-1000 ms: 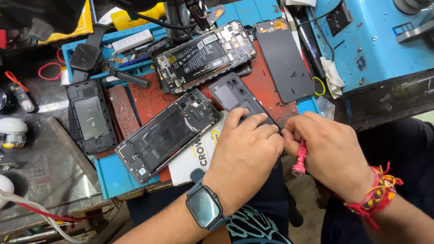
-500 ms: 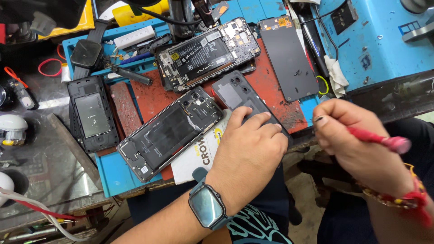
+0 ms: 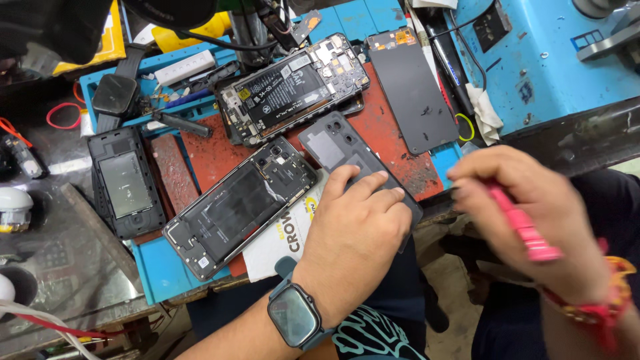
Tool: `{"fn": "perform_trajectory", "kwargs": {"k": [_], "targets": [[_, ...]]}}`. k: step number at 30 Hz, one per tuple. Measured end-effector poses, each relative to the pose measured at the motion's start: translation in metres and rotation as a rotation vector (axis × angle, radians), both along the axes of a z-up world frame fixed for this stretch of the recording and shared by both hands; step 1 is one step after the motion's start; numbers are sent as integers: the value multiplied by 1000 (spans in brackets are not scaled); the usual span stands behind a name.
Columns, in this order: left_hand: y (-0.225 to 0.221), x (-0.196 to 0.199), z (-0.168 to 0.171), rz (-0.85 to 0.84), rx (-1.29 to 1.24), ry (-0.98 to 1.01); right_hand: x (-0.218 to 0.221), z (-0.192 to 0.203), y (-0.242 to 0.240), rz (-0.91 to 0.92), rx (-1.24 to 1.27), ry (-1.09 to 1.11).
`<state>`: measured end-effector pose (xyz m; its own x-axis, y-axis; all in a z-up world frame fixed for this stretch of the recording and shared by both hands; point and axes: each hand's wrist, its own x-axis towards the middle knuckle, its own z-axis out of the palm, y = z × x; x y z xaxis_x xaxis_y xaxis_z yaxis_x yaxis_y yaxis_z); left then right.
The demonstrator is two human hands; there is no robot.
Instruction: The person aligns a black back panel onto a disassembled mobile phone and uses a screwdriver to tighten internal components on a workbench.
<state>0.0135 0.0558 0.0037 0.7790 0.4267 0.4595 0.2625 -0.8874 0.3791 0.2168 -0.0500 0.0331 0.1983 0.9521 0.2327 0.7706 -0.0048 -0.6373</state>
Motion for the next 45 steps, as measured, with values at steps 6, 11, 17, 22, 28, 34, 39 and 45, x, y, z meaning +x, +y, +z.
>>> {"fn": "perform_trajectory", "kwargs": {"k": [6, 11, 17, 22, 28, 34, 39, 45], "targets": [[1, 0, -1, -10, -20, -2, -15, -42, 4, 32, 178, 657], [1, 0, -1, -18, -43, -4, -17, -59, -3, -24, 186, 533], [2, 0, -1, -23, -72, -9, -24, -52, 0, -42, 233, 266], [2, 0, -1, -23, -72, -4, -27, -47, 5, -7, 272, 210], [3, -1, -2, -30, -75, -9, -29, -48, 5, -6, 287, 108], [4, -1, -3, -41, -101, -22, -31, -47, 4, -23, 266, 120], [4, -1, -3, -33, -79, -24, -36, -45, 7, -34, 286, 64], [3, -3, -2, -32, -72, -22, -31, -51, 7, -61, 266, 15]]}}
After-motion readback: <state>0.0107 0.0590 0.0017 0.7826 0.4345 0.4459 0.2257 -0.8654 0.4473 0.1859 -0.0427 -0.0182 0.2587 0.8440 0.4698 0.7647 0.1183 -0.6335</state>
